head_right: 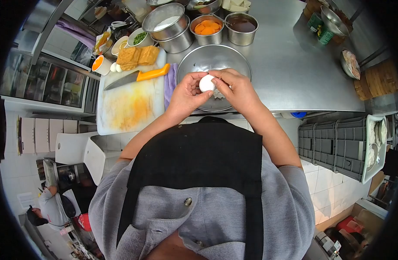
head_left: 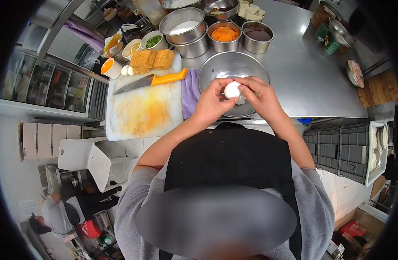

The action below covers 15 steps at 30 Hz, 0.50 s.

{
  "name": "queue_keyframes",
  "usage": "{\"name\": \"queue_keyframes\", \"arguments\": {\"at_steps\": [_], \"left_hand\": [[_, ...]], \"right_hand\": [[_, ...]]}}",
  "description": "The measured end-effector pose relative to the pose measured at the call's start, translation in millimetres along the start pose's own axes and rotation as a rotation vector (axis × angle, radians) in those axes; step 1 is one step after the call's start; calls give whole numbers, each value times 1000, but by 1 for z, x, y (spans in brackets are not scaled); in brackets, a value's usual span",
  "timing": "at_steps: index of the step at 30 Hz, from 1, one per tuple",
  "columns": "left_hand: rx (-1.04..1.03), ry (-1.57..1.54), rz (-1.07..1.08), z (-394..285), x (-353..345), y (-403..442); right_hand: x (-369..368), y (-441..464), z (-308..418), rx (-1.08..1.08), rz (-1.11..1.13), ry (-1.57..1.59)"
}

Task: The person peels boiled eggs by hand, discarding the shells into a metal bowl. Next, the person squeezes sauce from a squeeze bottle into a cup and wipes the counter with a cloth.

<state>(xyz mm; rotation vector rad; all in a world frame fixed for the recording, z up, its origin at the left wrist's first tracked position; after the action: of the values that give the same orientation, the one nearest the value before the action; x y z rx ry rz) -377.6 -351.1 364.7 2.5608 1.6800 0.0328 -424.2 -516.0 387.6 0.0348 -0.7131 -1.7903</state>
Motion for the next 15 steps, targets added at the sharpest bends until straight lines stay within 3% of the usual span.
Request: {"name": "queue_keyframes", "arguments": {"at_steps": [1,3,7,12,15], "left_hand": [[9,6,16,-1,0,-1],[37,4,20,2,1,-1],[88,16,10,0,-1,-4],[35,-114,26,-6,-2,-4],[-5,-231,37,-7,-2,-3]], "right_hand": [[-1,-1,0,-1,1,1],[-2,-2,2,192,-35,-172],[-2,-2,1,210,-57,-224],[0,-2,-15,-11,-149,-95],[4,-1,-18,-26,-80,-207]]}}
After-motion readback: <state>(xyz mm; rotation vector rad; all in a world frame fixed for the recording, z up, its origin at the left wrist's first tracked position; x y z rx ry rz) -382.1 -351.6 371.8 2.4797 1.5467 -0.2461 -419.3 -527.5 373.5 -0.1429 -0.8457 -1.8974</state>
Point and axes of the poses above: each hand's wrist, its own y-axis towards the middle knuckle, its own x-axis out of the back of the hand, z = x × y, the point moved 2 cm from there along y, towards the middle knuckle, and after that the axes turned 11 degrees about -z, right-handed, at the moved point
